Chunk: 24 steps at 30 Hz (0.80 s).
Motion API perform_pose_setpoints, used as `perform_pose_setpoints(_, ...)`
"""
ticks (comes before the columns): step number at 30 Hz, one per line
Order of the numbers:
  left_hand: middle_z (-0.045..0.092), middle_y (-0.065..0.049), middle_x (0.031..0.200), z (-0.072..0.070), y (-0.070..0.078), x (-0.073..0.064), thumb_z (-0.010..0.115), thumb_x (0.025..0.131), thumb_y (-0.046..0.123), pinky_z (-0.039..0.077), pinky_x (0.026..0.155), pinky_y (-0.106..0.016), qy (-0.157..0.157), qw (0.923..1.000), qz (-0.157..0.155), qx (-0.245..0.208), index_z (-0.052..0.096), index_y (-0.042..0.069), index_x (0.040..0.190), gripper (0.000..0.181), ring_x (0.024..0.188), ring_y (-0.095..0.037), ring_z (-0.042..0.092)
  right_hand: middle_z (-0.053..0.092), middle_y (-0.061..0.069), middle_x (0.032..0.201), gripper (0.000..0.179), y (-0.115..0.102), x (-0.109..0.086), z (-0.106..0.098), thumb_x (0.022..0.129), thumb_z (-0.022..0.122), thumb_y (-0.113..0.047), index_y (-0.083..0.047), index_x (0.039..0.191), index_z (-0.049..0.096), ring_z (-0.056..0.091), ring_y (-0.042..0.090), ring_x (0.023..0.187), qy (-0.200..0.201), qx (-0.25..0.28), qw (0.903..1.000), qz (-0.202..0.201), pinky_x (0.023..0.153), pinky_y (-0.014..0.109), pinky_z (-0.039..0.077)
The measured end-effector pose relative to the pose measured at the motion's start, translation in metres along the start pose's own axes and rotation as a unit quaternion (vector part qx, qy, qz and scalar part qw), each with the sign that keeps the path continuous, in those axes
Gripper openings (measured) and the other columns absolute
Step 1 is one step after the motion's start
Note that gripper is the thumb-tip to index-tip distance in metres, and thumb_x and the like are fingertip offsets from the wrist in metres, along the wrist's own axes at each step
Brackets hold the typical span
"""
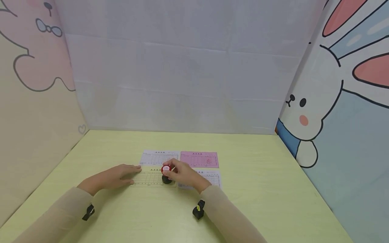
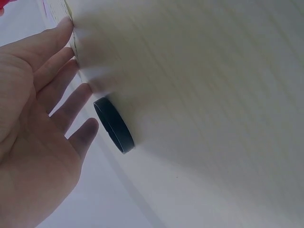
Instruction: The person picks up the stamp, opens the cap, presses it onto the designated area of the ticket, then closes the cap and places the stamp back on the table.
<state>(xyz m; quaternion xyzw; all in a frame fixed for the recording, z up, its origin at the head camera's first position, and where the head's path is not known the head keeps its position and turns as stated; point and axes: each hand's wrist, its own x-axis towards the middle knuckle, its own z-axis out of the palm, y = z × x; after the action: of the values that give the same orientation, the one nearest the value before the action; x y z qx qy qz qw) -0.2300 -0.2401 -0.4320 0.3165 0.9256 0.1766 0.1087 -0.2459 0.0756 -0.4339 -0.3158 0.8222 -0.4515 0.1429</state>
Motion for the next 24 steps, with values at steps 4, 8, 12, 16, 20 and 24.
perform_pose_setpoints(4, 0.049, -0.022, 0.147, 0.0009, -0.0007, -0.0001, 0.068, 0.097, 0.015, 0.035, 0.11, -0.059, 0.001, 1.0, -0.002, -0.001, 0.053, -0.006, 0.141, 0.051, 0.135, -0.046, 0.042, 0.062, -0.002, 0.107, 0.032, -0.0002, 0.0004, 0.0002, 0.104, 0.058, -0.032, -0.015, 0.13, 0.057, 0.068, 0.01, 0.089, -0.003, -0.006, 1.0, 0.005, 0.082, 0.031, 0.054)
perform_pose_setpoints(8, 0.049, -0.022, 0.147, 0.0014, -0.0008, -0.0005, 0.068, 0.097, 0.016, 0.035, 0.109, -0.059, 0.002, 1.0, 0.0, 0.0, 0.053, -0.005, 0.141, 0.051, 0.135, -0.046, 0.043, 0.062, -0.003, 0.109, 0.032, -0.0012, 0.0005, -0.0005, 0.104, 0.057, -0.033, -0.016, 0.131, 0.057, 0.068, 0.009, 0.09, -0.01, -0.01, 0.9998, 0.011, 0.083, 0.032, 0.054)
perform_pose_setpoints(12, 0.049, -0.022, 0.147, 0.0007, -0.0008, -0.0009, 0.068, 0.097, 0.015, 0.035, 0.109, -0.059, 0.005, 1.0, 0.001, 0.0, 0.053, -0.005, 0.141, 0.051, 0.135, -0.046, 0.043, 0.062, -0.004, 0.11, 0.032, -0.0027, -0.0001, -0.0022, 0.104, 0.056, -0.035, -0.018, 0.131, 0.057, 0.068, 0.01, 0.091, -0.015, -0.006, 0.9997, 0.017, 0.084, 0.034, 0.054)
perform_pose_setpoints(16, 0.049, -0.021, 0.147, 0.0, -0.0003, -0.0015, 0.068, 0.097, 0.015, 0.035, 0.109, -0.059, 0.006, 1.0, 0.0, -0.001, 0.053, -0.005, 0.141, 0.051, 0.135, -0.046, 0.043, 0.061, -0.003, 0.111, 0.03, -0.0022, 0.0003, -0.003, 0.104, 0.056, -0.034, -0.018, 0.13, 0.057, 0.068, 0.01, 0.092, -0.017, 0.0, 0.9997, 0.016, 0.085, 0.034, 0.054)
perform_pose_setpoints(20, 0.049, -0.022, 0.147, 0.0003, 0.0007, -0.0016, 0.068, 0.097, 0.015, 0.035, 0.109, -0.059, 0.004, 1.0, 0.002, -0.001, 0.053, -0.006, 0.141, 0.05, 0.135, -0.046, 0.043, 0.061, -0.002, 0.112, 0.03, -0.0018, 0.0003, -0.0024, 0.104, 0.057, -0.031, -0.017, 0.13, 0.057, 0.068, 0.01, 0.091, -0.015, 0.002, 0.9998, 0.015, 0.084, 0.032, 0.054)
perform_pose_setpoints(24, 0.049, -0.023, 0.146, -0.0004, 0.0024, -0.0016, 0.068, 0.097, 0.015, 0.035, 0.109, -0.06, 0.002, 1.0, -0.001, -0.002, 0.053, -0.006, 0.14, 0.05, 0.134, -0.047, 0.043, 0.061, -0.002, 0.112, 0.031, -0.0014, 0.0004, -0.0017, 0.104, 0.058, -0.031, -0.017, 0.131, 0.057, 0.068, 0.011, 0.091, -0.015, 0.006, 0.9996, 0.022, 0.084, 0.032, 0.054)
